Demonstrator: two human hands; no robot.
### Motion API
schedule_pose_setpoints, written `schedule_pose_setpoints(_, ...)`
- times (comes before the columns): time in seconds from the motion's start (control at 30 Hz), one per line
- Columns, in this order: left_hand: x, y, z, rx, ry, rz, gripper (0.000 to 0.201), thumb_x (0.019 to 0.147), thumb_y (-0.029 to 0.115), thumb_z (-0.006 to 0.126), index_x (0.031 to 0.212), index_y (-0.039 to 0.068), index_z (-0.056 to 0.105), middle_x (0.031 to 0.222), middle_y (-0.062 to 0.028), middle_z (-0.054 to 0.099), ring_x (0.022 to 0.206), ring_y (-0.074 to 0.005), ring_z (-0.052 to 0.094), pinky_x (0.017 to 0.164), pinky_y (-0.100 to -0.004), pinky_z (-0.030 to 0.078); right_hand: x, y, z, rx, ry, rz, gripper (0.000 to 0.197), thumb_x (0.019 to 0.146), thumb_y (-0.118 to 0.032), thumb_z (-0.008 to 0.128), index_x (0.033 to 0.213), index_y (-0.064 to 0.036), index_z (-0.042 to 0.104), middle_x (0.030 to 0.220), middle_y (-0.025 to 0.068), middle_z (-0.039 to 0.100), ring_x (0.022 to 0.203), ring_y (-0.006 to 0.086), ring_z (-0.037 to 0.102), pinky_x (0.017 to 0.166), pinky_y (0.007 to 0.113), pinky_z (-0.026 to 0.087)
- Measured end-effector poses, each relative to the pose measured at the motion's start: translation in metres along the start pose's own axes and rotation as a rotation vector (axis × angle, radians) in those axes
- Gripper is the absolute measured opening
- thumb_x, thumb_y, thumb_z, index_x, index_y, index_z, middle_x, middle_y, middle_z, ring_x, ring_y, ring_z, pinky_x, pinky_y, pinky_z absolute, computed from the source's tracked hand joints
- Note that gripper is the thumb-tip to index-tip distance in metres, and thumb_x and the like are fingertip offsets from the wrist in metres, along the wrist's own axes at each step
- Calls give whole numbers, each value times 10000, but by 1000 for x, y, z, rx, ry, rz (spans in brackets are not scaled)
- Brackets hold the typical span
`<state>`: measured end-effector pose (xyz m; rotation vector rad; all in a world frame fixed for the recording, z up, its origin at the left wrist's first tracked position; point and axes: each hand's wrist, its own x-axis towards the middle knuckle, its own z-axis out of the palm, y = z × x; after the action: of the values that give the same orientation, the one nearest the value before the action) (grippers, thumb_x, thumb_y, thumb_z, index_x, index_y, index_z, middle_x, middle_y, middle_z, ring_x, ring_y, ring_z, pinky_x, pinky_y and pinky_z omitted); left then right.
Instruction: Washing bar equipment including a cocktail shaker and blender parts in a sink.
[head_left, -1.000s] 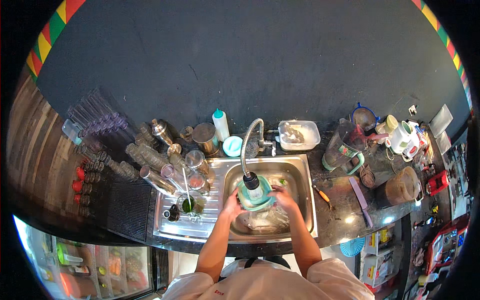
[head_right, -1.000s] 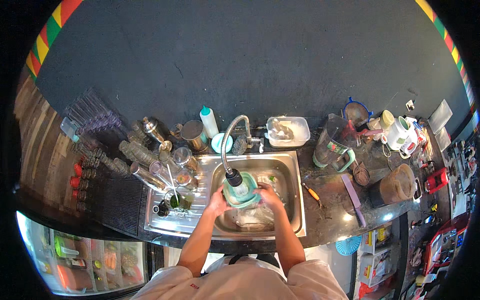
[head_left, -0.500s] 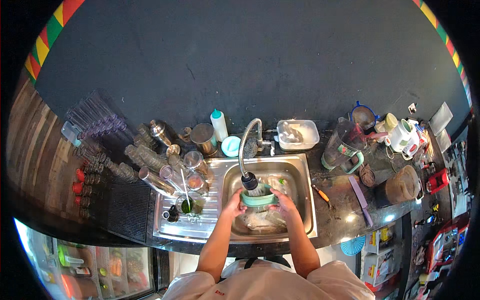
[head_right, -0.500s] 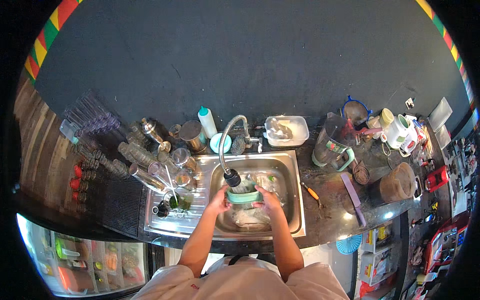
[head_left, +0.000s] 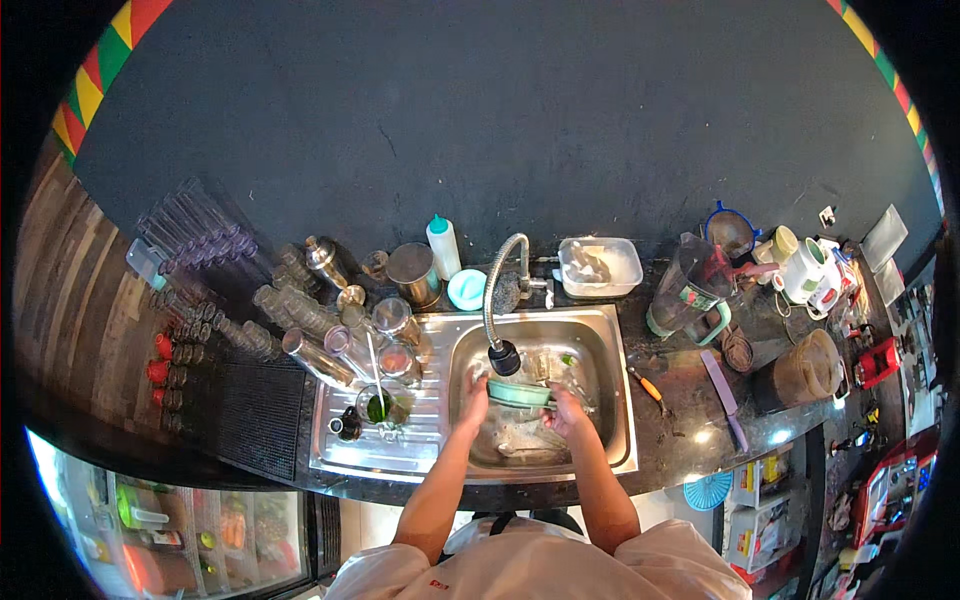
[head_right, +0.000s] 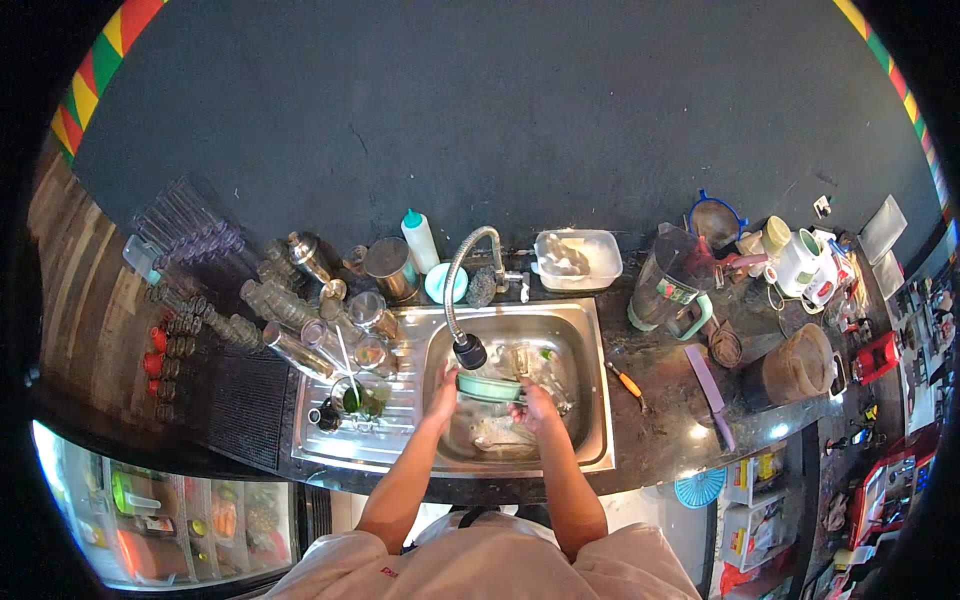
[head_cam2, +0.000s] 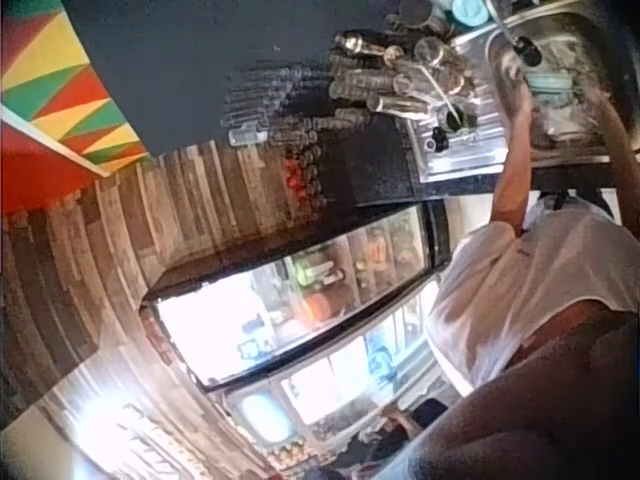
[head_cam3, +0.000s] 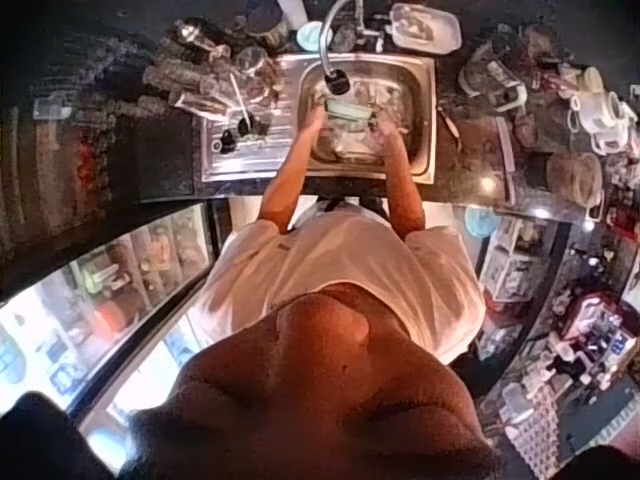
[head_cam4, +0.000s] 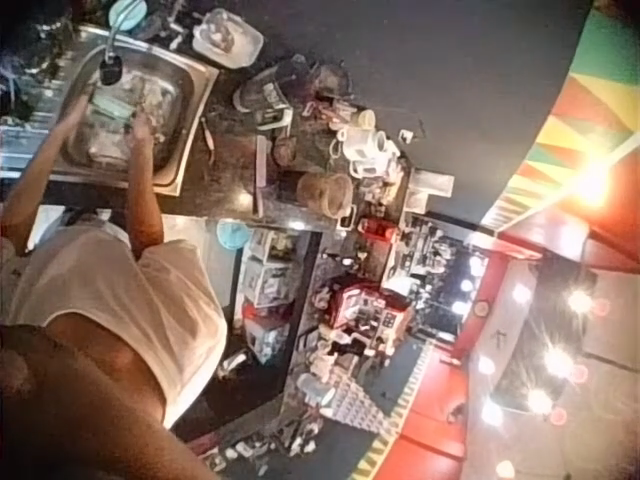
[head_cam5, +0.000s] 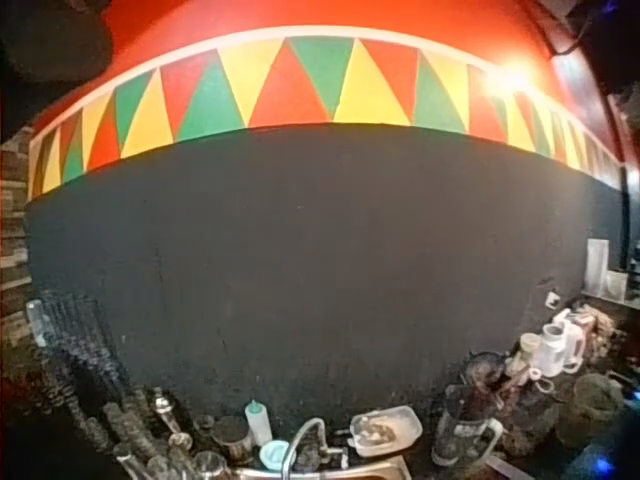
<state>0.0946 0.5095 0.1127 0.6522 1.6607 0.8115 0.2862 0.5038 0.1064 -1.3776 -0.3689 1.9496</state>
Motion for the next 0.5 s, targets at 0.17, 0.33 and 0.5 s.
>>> schedule_pose_setpoints(0.17,24,-19,17,-227,-35,185,413,821,418,387,1012,94,559,889,-46,559,849,-205,507,678,-359,424,-22,-19,23,-123,267,25,488,820,-494,452,858,-12,518,539,114,509,353,212,457,349,322,385)
schedule_pose_setpoints(0.33,24,-6,44,-219,-165,-296,447,778,558,353,996,201,510,871,-14,549,700,-201,530,544,-370,413,-16,-13,9,-665,707,-772,579,783,-512,493,932,47,511,749,222,568,726,343,562,716,399,420)
schedule_pose_setpoints(0.5,58,-33,24,59,-423,-28,589,848,523,300,1212,77,421,1095,-91,522,997,-213,482,819,-387,399,6,-27,6,-287,233,-999,235,798,-238,601,870,-21,548,715,30,539,664,126,502,623,285,416)
